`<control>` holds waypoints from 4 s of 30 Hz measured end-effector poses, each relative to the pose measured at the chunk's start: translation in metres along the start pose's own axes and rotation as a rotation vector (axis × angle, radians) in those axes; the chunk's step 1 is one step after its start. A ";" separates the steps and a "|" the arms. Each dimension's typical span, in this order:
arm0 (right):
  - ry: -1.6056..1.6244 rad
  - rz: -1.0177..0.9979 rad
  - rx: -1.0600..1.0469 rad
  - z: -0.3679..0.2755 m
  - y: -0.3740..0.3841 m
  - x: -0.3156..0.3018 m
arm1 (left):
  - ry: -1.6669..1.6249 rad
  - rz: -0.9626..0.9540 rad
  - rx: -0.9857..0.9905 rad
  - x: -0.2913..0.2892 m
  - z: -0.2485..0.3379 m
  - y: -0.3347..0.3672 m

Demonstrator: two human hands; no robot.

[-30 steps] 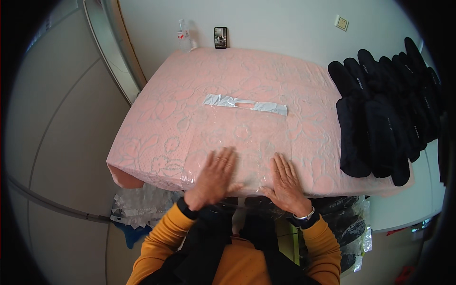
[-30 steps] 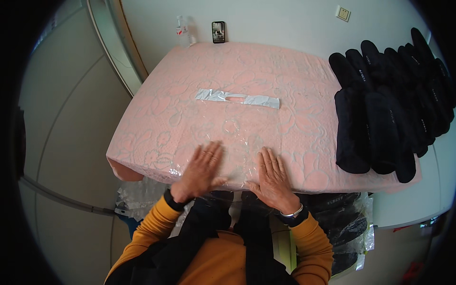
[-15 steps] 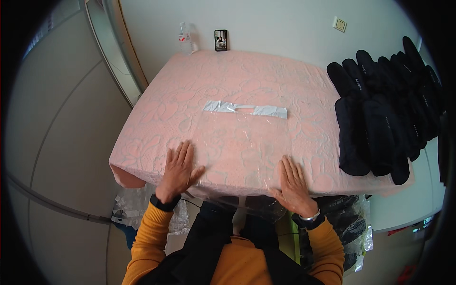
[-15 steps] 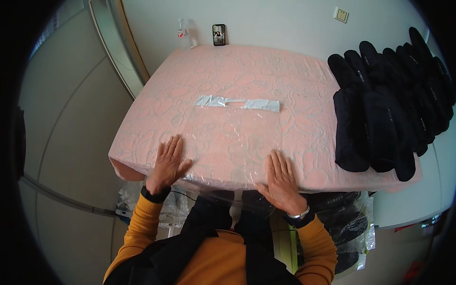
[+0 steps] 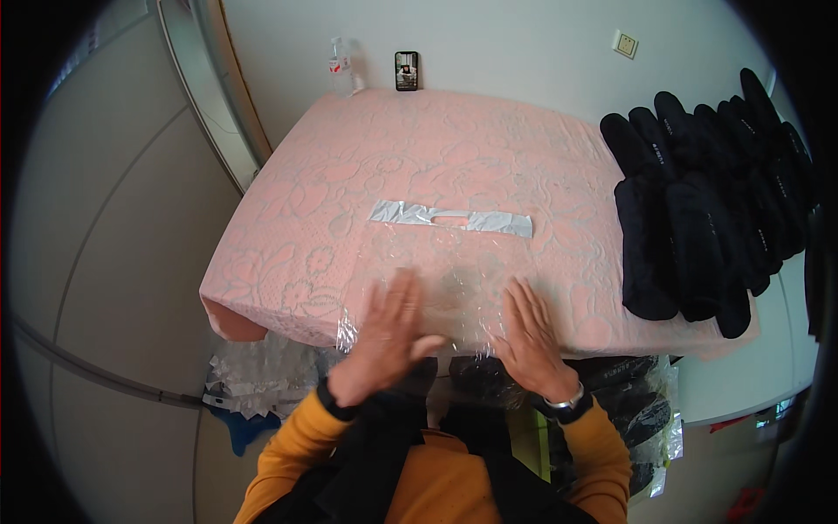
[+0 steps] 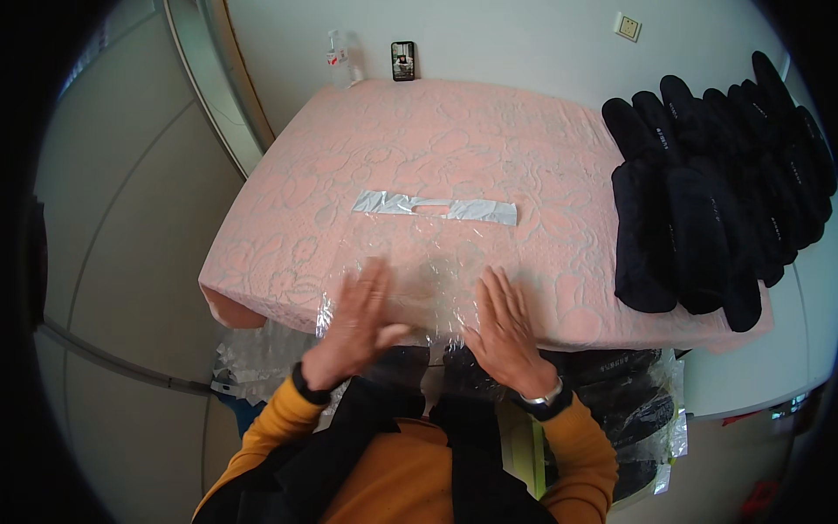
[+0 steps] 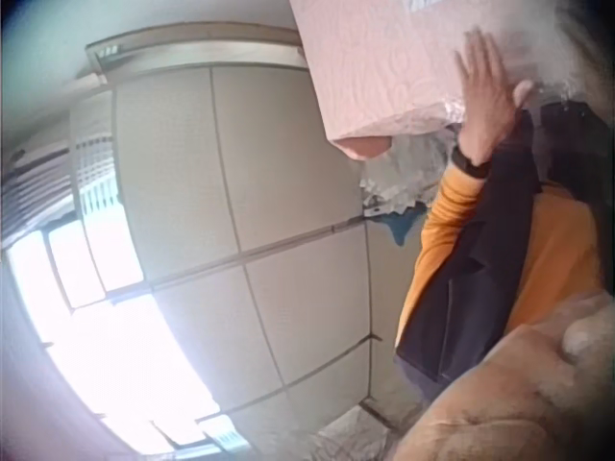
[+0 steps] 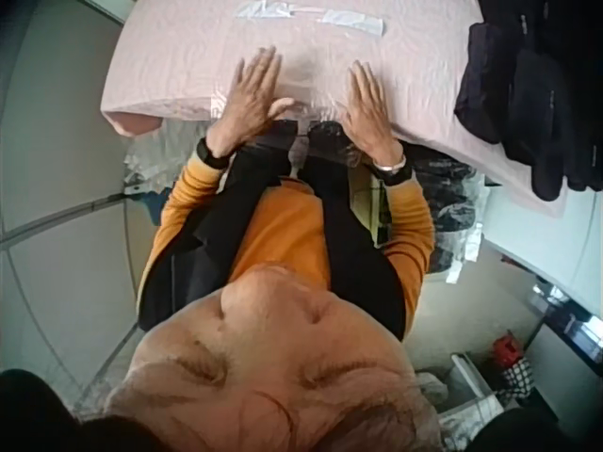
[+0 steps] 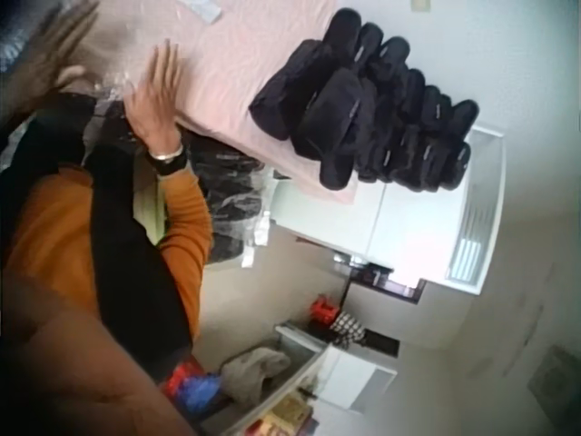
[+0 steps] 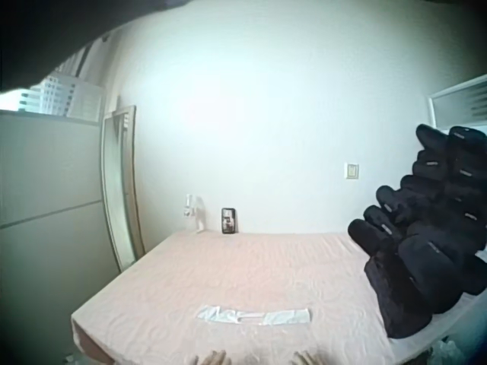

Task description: The person smooths a plastic bag on a table, picks up a phone, and then returns to smoothing the bag. They pick up a black cushion, slide it into the plastic bag, and lift the packaged cushion from the table.

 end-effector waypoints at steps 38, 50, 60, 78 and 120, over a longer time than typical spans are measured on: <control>-0.126 -0.215 0.013 0.023 0.048 -0.038 | 0.281 -0.183 0.167 -0.022 -0.015 0.061; -0.221 -0.476 -0.014 0.070 0.092 0.016 | -0.024 -0.516 0.288 0.074 0.015 0.125; -0.110 -0.454 0.261 0.148 0.112 -0.008 | 0.084 -0.575 0.236 0.091 -0.078 0.148; -0.062 0.048 0.357 0.163 0.097 -0.048 | 0.022 -0.343 -0.213 0.025 -0.159 0.129; 0.028 0.608 -0.290 -0.071 0.069 -0.231 | -0.885 -0.287 0.007 -0.074 -0.045 0.034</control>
Point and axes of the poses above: each hand's wrist, its own y-axis towards the middle knuckle, its own x-axis out of the palm, z = x × y, the point moved 8 cm from there along y, towards the middle knuckle, and after that the axes turned 12 degrees about y, right-handed, at the moved point
